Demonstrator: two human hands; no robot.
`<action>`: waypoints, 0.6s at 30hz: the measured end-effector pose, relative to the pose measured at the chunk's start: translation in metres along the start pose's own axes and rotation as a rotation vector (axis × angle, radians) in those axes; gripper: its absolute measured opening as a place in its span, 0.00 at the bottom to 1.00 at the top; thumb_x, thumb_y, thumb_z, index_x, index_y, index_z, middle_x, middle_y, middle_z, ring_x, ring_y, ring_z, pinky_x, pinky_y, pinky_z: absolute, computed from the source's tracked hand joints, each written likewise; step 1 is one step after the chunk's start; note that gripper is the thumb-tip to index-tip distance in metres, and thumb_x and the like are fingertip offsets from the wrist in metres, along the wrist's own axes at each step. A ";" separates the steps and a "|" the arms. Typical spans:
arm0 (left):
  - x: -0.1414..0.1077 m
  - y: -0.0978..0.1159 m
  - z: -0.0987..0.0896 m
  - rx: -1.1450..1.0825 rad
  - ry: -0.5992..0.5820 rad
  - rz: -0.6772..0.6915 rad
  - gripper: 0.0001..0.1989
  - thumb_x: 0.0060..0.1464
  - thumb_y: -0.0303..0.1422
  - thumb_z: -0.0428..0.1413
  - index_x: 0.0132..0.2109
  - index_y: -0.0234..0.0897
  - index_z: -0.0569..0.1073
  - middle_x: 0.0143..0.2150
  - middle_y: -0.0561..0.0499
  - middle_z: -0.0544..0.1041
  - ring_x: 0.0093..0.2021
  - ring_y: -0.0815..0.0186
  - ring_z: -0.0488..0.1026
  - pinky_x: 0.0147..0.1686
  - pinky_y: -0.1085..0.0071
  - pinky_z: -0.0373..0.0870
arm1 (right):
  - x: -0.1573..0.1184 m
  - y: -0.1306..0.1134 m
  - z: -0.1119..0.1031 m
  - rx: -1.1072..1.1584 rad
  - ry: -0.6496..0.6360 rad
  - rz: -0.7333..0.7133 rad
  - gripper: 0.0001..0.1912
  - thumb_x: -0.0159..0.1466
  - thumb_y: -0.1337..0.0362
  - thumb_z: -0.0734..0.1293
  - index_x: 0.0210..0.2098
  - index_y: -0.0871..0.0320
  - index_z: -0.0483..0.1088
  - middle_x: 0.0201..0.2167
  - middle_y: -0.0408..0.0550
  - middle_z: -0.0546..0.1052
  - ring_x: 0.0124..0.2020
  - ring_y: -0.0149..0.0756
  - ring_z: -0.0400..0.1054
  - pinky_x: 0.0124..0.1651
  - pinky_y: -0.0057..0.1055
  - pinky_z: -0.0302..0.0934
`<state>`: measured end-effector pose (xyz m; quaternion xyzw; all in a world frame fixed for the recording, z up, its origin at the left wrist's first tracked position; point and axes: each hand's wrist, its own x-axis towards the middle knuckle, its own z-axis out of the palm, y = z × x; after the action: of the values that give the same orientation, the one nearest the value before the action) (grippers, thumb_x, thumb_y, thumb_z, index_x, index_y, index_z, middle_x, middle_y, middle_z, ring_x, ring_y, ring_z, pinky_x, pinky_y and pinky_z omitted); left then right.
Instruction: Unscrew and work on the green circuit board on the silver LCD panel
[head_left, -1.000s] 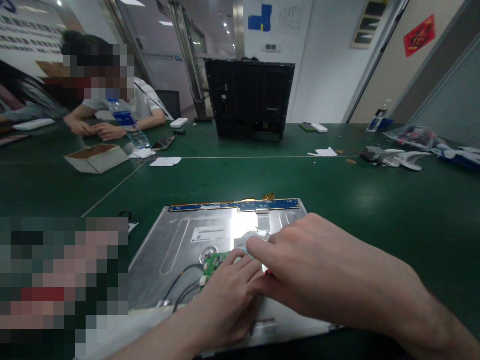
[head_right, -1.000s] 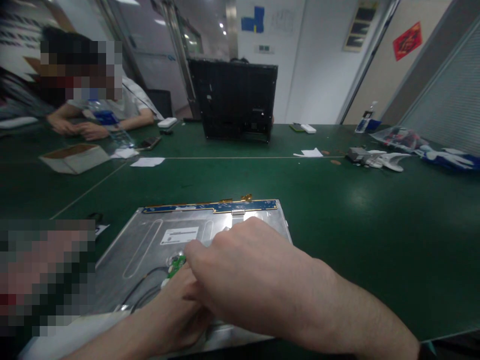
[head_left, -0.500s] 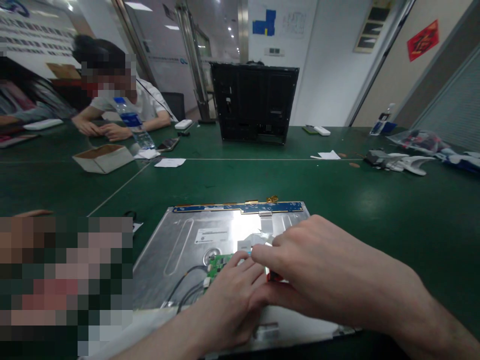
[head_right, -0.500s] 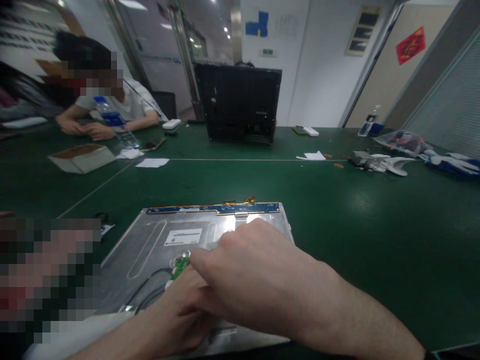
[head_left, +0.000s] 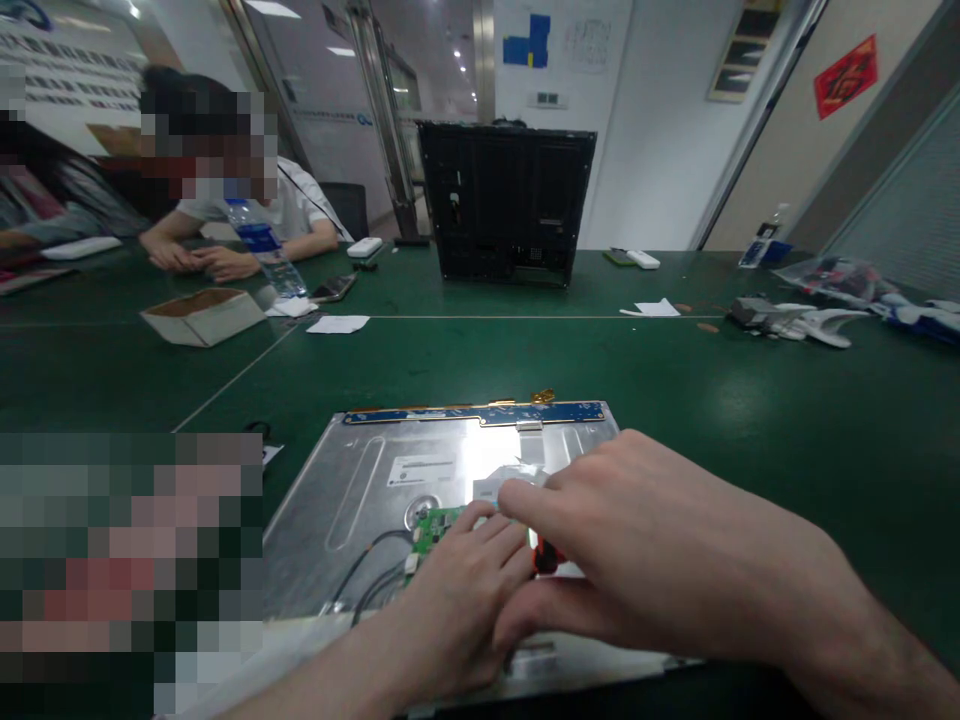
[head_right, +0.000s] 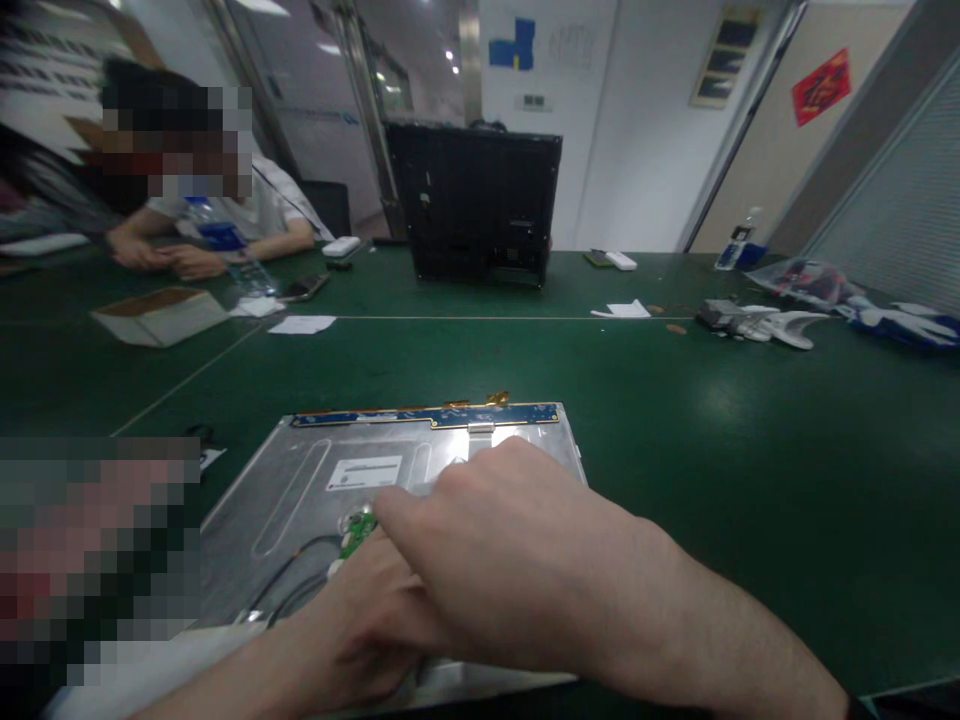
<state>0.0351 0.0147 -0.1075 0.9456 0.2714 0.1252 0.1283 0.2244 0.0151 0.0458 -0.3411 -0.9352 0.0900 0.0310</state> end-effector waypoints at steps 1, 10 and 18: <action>0.000 -0.001 0.000 0.007 0.010 0.007 0.16 0.49 0.31 0.56 0.48 0.40 0.70 0.48 0.46 0.77 0.49 0.52 0.72 0.56 0.55 0.62 | 0.000 0.000 0.001 -0.020 0.010 0.006 0.16 0.67 0.48 0.63 0.35 0.55 0.67 0.25 0.40 0.74 0.23 0.36 0.67 0.23 0.33 0.47; 0.001 0.003 -0.006 -0.012 0.068 0.025 0.15 0.49 0.27 0.54 0.46 0.37 0.71 0.47 0.43 0.77 0.49 0.52 0.72 0.54 0.55 0.64 | -0.004 0.001 0.001 0.040 -0.011 -0.051 0.10 0.64 0.62 0.66 0.43 0.56 0.64 0.33 0.43 0.77 0.29 0.36 0.69 0.26 0.32 0.51; 0.001 0.001 -0.004 -0.006 0.088 0.056 0.16 0.45 0.26 0.54 0.44 0.38 0.71 0.48 0.45 0.77 0.49 0.53 0.73 0.55 0.53 0.63 | -0.002 0.002 0.003 -0.037 0.028 -0.007 0.08 0.69 0.58 0.60 0.37 0.54 0.66 0.24 0.39 0.74 0.22 0.34 0.64 0.23 0.33 0.46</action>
<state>0.0347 0.0151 -0.1034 0.9460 0.2499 0.1709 0.1157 0.2266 0.0149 0.0423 -0.3395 -0.9374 0.0677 0.0383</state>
